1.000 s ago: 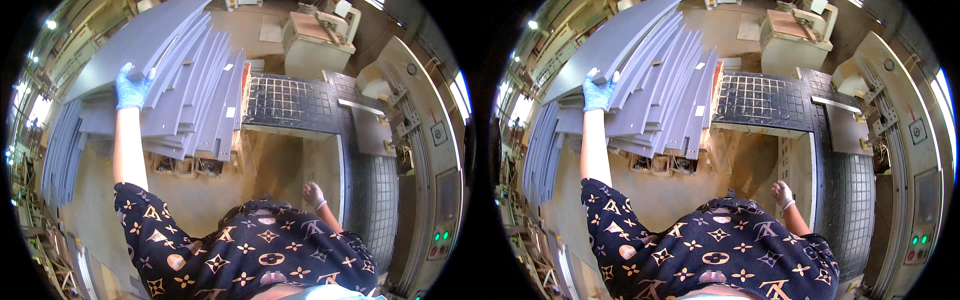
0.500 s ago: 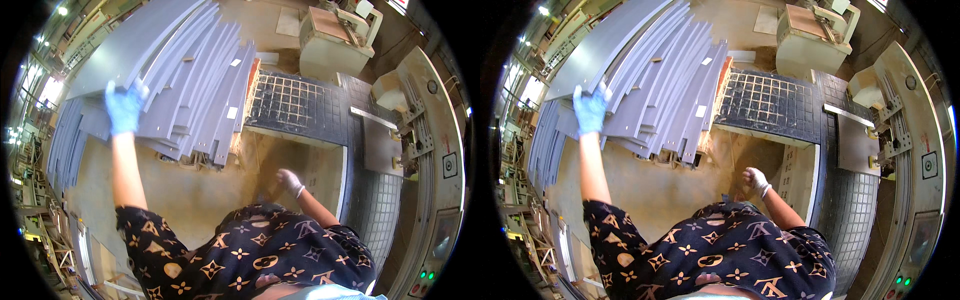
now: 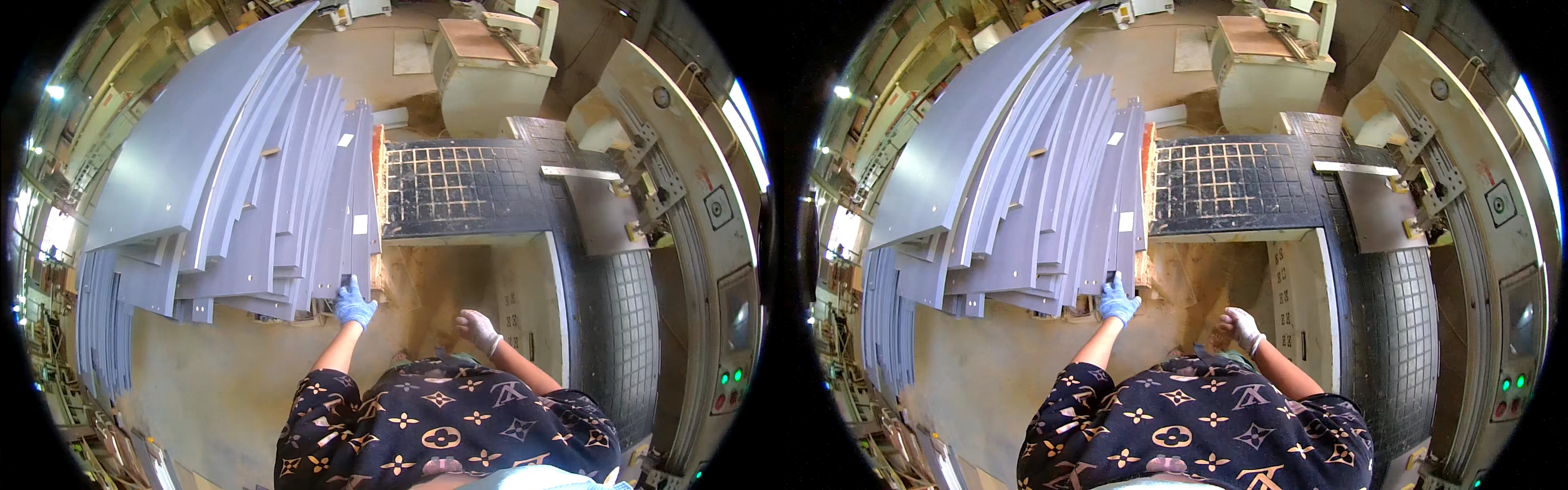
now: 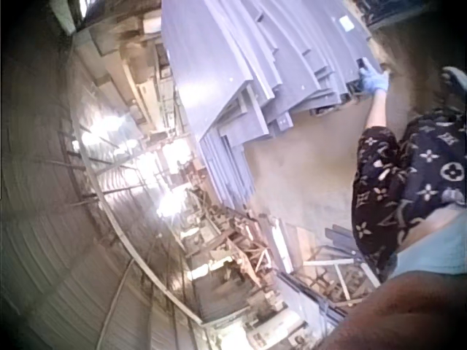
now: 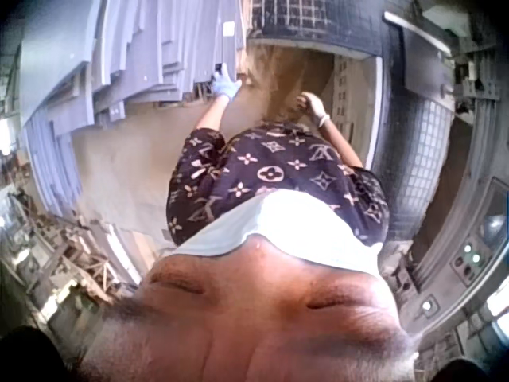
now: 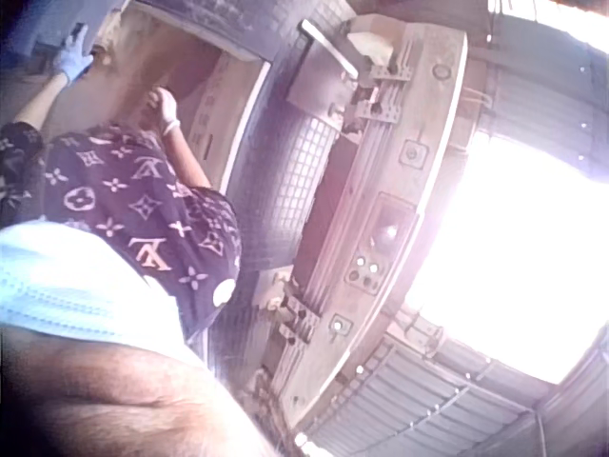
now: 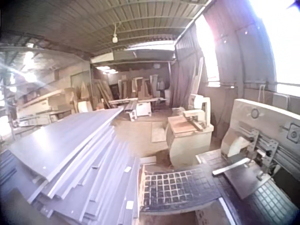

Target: The person repeatedly picks up large gray sheets, places them on a cutting machine, and operates the machine to cut them. After each cut, the person removes the cut pieces and stacks them nearby. The process is repeated for multiple sheets throughout the video.

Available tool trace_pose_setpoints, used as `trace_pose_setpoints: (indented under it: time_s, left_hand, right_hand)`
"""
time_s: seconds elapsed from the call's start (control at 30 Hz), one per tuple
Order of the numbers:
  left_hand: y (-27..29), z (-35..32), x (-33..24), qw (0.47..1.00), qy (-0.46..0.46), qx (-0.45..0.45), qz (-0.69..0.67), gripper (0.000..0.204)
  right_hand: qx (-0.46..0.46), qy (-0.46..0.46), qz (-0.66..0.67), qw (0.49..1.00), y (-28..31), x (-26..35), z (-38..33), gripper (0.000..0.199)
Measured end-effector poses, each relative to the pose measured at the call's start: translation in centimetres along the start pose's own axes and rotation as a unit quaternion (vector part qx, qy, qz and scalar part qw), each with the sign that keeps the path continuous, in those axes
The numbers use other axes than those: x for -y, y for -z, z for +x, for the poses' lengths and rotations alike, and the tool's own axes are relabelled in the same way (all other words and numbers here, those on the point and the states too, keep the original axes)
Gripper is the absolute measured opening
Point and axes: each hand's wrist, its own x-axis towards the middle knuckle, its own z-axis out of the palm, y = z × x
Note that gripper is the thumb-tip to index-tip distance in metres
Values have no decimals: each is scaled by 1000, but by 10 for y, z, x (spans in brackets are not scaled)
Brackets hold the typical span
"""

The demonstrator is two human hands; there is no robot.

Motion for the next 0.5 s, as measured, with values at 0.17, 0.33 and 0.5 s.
trace_pose_setpoints:
  time_s: [0.17,0.33,0.5]
  left_hand:
    - [8,-5,-26,998,-10,-6,-68,103]
    - [-25,-61,-14,944,-170,9,-284,96]
    - [19,-124,72,932,-236,65,-267,83]
  right_hand:
    - [-57,-39,42,997,24,-33,-24,17]
    - [-28,-54,33,998,-4,-49,-29,16]
    - [22,-23,-9,999,-99,-51,-17,20]
